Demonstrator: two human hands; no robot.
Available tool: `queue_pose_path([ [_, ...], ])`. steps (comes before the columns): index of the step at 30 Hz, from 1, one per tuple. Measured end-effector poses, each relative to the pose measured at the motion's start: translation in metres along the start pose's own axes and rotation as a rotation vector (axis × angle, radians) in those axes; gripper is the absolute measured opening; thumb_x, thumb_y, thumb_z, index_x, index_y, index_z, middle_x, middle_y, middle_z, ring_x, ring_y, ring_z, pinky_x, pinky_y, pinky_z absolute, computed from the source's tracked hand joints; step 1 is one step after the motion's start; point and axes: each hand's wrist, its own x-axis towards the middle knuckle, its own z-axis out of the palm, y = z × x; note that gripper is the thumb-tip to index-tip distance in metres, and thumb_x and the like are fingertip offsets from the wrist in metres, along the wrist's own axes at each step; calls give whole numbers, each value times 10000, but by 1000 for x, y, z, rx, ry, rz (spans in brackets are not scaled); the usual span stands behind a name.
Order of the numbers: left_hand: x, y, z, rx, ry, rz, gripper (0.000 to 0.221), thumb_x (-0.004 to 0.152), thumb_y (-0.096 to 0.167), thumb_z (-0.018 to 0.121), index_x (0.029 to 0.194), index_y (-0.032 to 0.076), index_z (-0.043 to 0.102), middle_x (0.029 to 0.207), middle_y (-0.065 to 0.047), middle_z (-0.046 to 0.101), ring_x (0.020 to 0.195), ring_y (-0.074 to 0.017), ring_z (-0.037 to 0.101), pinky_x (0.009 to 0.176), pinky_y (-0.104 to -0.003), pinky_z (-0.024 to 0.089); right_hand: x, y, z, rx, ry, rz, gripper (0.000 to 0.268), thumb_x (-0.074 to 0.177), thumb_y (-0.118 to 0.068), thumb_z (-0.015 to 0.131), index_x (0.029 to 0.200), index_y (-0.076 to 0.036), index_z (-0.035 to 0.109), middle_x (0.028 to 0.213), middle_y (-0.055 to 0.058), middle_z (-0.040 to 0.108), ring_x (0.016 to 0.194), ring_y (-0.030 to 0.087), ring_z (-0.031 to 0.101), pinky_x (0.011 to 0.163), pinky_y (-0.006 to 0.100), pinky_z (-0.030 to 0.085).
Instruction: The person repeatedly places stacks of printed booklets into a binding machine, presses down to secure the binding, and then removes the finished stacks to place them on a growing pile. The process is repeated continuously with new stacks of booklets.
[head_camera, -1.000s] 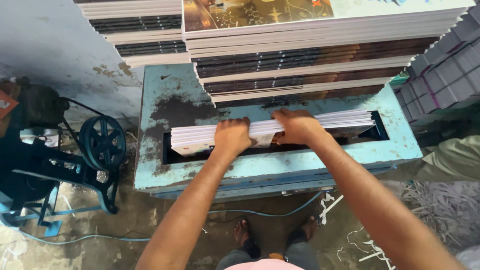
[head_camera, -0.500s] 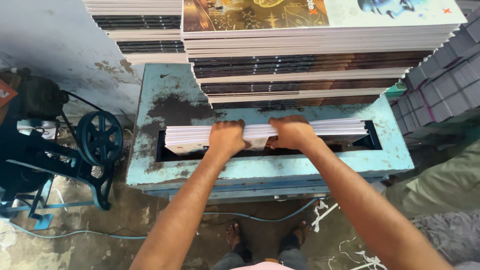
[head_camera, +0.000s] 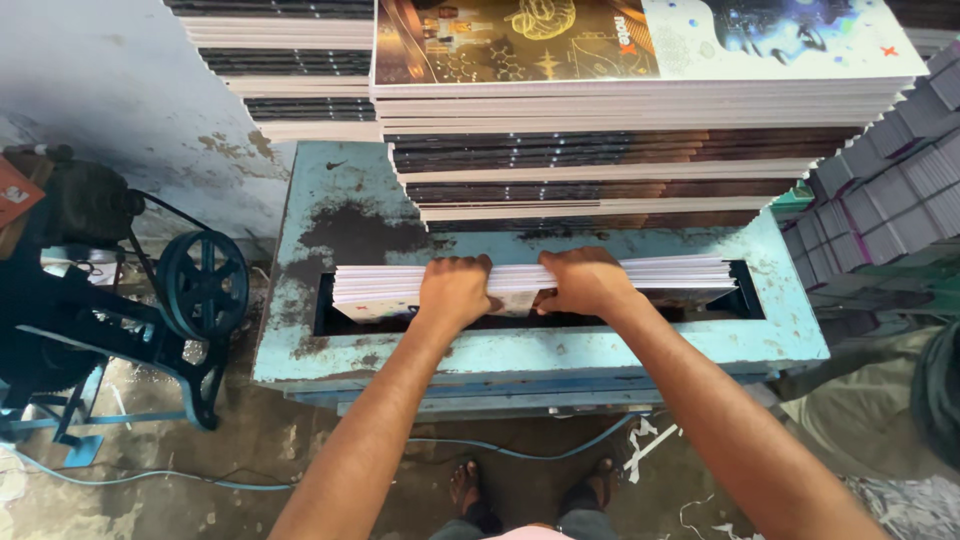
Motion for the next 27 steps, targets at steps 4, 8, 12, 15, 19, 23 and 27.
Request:
queue_pose_path([
  [4,-2,2,-4,18,-2,3,519,614,412,913,944,89,675,885,-110,735,849,-315,721,762,-474,546,1,0,2,-11,23,-11,542,621,-426,904,1001,-116,674,883,144,746,864,389,710,762,504,547],
  [8,-10,1,-15,56,-24,37,673,588,387,913,1134,96,648,1104,-98,683,1097,-306,641,951,-533,459,1,1,1,5,12,2,532,637,-430,897,1004,-116,672,896,146,746,890,393,705,776,512,543],
  [12,-31,-29,-33,164,-53,-70,875,550,409,938,1283,76,594,1245,-135,594,1249,-310,517,1067,-656,301,0,-1,1,9,-7,18,528,638,-432,895,1006,-124,675,910,148,748,903,404,698,791,517,539],
  [15,-57,-65,-52,165,-15,-190,893,555,418,931,1307,77,590,1286,-125,589,1306,-305,504,1112,-627,307,0,0,0,12,-17,23,533,642,-432,895,1010,-118,671,914,152,746,916,410,693,796,517,536],
  [19,-83,-91,-69,74,57,-256,807,626,377,876,1359,155,619,1400,-81,588,1395,-303,481,1147,-557,361,1,-2,0,-3,-35,42,544,653,-431,892,1047,-128,672,921,161,743,925,414,691,814,521,532],
  [23,-69,-76,-72,334,-102,-228,971,570,541,900,1358,102,538,1486,-118,502,1455,-294,371,1187,-629,204,1,-3,-3,5,-47,46,540,654,-426,892,1043,-124,672,945,152,745,946,411,687,832,515,527],
  [27,-48,-42,-64,254,-128,-92,1193,530,611,901,1487,71,439,1461,-164,527,1397,-321,408,1165,-637,184,1,-6,-4,10,-61,49,534,667,-431,883,1051,-130,668,959,142,746,964,400,687,845,507,524],
])
